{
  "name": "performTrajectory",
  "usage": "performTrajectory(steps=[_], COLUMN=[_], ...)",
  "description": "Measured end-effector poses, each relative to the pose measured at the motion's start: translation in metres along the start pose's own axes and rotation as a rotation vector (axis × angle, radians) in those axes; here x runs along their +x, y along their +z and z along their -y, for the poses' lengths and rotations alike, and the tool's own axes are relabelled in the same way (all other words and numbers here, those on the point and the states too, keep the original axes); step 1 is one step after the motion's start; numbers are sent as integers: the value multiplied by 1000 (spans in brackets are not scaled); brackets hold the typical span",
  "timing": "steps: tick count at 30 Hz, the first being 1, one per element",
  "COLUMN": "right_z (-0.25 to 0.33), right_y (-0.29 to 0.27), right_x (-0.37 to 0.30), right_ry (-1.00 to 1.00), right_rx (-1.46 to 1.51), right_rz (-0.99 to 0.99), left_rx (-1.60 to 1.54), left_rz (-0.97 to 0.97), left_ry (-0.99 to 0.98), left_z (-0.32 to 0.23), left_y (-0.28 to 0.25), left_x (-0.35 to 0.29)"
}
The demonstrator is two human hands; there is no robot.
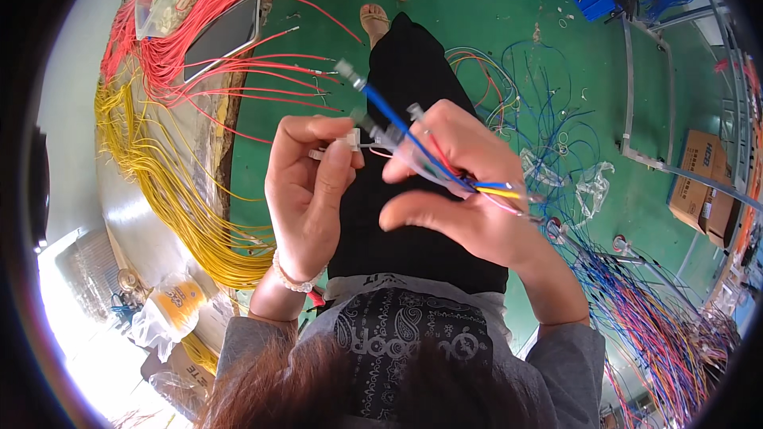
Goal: The recorder is seen assembling wire harnesses by inserting colored wires into plastic connectors.
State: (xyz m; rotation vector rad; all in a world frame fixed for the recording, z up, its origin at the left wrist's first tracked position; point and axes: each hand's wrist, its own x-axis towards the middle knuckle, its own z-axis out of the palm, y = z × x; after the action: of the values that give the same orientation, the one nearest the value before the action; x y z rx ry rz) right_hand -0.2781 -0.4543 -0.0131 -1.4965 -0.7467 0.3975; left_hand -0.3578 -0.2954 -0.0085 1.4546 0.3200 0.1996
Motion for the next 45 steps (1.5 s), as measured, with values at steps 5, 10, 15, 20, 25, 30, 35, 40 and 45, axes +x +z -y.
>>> performTrajectory(steps=[5, 10, 15, 20, 25, 30, 35, 40, 45], right_z=[-6, -2, 2, 5, 6, 5, -3, 0, 3], right_y=[4, 4, 3, 4, 5, 5, 4, 6, 9], right_x=[-3, -2, -3, -2, 0, -4, -10, -9, -10], right_ry=[98, 111, 216, 289, 429, 380, 191, 199, 275], right_rx=[44, 22, -37, 149, 354, 278, 121, 80, 156], right_rz=[-51, 18, 61, -24, -166, -267, -328, -334, -376], left_rx=[222, 89, 36, 22, 162, 27, -244, -238, -178], left_rz=[49, 152, 151, 126, 121, 135, 108, 107, 103], left_ry=[95, 191, 141, 179, 230, 162, -18, -5, 146], left_z=[1, 0, -4, -1, 2, 9, 9, 8, 13], left_y=[-6, -10, -4, -2, 1, 0, 0, -1, 2], left_x=[6, 10, 8, 9, 2, 3, 0, -3, -4])
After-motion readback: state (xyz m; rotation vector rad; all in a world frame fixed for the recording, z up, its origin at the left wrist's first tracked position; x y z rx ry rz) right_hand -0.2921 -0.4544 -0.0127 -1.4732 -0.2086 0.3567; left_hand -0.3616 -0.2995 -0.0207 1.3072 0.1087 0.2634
